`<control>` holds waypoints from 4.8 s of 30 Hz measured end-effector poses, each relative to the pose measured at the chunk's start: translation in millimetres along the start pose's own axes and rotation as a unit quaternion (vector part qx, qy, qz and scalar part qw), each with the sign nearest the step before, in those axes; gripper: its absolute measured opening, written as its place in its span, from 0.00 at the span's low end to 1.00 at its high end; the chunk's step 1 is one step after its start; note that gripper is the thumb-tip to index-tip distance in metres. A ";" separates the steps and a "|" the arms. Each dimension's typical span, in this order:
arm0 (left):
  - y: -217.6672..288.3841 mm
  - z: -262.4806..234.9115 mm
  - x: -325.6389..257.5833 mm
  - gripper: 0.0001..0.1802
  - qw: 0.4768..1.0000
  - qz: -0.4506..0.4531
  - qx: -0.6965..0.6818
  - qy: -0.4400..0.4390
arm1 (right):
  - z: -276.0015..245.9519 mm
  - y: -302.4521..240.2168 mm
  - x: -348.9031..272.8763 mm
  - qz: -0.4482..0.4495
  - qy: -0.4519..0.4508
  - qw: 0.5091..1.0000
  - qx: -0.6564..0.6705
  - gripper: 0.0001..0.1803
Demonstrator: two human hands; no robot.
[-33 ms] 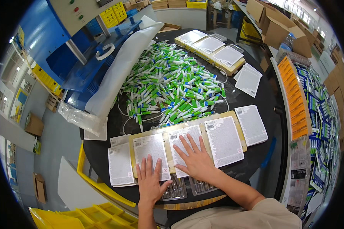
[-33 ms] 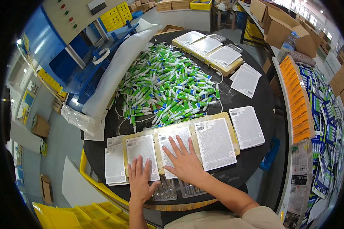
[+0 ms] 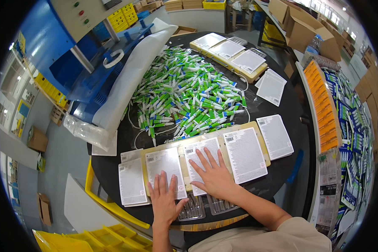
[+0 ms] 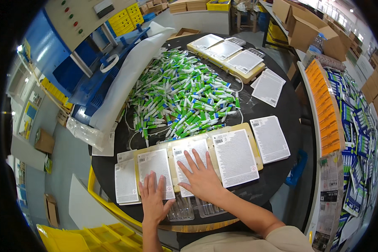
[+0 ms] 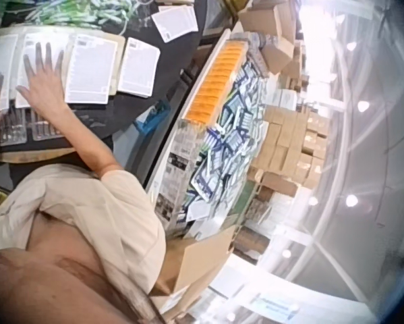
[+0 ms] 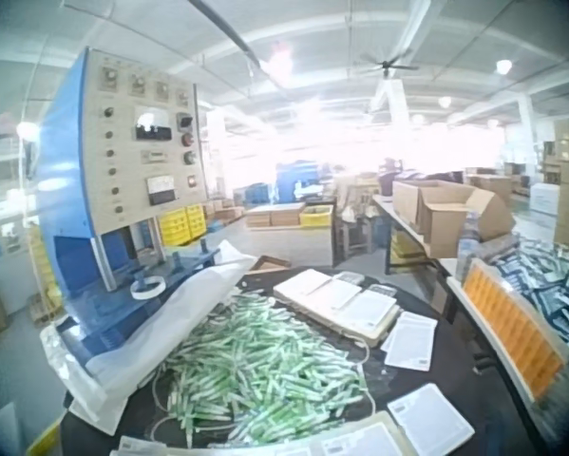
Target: The person picks green cylindrical batteries from a large pile on a rotating table and places them into a wooden jig with multiple slots. They then cover the filled jig with white paper sheets and move the jig aside. The person repeats this process, filling the jig with batteries and covering it with paper.
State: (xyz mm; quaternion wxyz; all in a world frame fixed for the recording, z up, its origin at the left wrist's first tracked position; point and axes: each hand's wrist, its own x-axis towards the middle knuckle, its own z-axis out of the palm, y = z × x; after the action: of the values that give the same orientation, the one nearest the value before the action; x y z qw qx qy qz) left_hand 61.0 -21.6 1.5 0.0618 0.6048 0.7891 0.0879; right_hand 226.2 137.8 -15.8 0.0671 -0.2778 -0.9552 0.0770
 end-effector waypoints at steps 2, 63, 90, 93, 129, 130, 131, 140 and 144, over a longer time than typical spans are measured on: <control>10.9 -1.1 4.5 0.48 1.000 -0.003 0.000 0.025 | -6.5 2.7 -0.8 -0.021 0.016 0.999 0.027 0.41; 200.6 51.0 90.4 0.50 0.945 0.304 0.090 -0.075 | 18.4 345.9 -147.6 0.496 0.423 0.485 0.583 0.17; -191.4 92.1 -164.2 0.30 0.374 -0.424 -0.587 0.580 | -32.4 122.3 -268.7 0.174 -0.106 0.682 0.702 0.16; -157.5 146.3 -170.8 0.30 0.229 -0.392 -0.740 0.497 | -63.8 155.1 -216.3 0.248 0.228 0.719 0.608 0.08; 39.6 13.5 1.1 0.39 0.987 0.114 0.033 0.106 | -27.5 74.5 -109.2 0.098 0.064 0.961 -0.252 0.30; 36.1 15.2 1.2 0.39 0.989 0.109 0.024 0.099 | -26.1 75.3 -109.2 0.084 0.067 0.965 -0.240 0.30; 31.1 17.6 1.3 0.39 0.995 0.086 0.021 0.053 | -25.8 76.7 -108.6 0.078 0.071 0.965 -0.239 0.30; -16.7 48.1 -0.1 0.35 0.969 0.173 0.005 0.178 | -23.9 72.0 -103.0 0.040 0.099 0.965 -0.238 0.30; -22.6 42.4 3.8 0.35 0.959 0.193 0.012 0.206 | -16.6 64.8 -95.4 0.044 0.126 0.966 -0.221 0.30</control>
State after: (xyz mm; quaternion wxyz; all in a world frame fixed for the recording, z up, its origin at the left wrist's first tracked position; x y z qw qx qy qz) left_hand 47.4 -20.9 -44.8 -0.1274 0.7153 0.6538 0.2113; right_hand 342.6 142.1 -19.7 0.1205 -0.3348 -0.9192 -0.1690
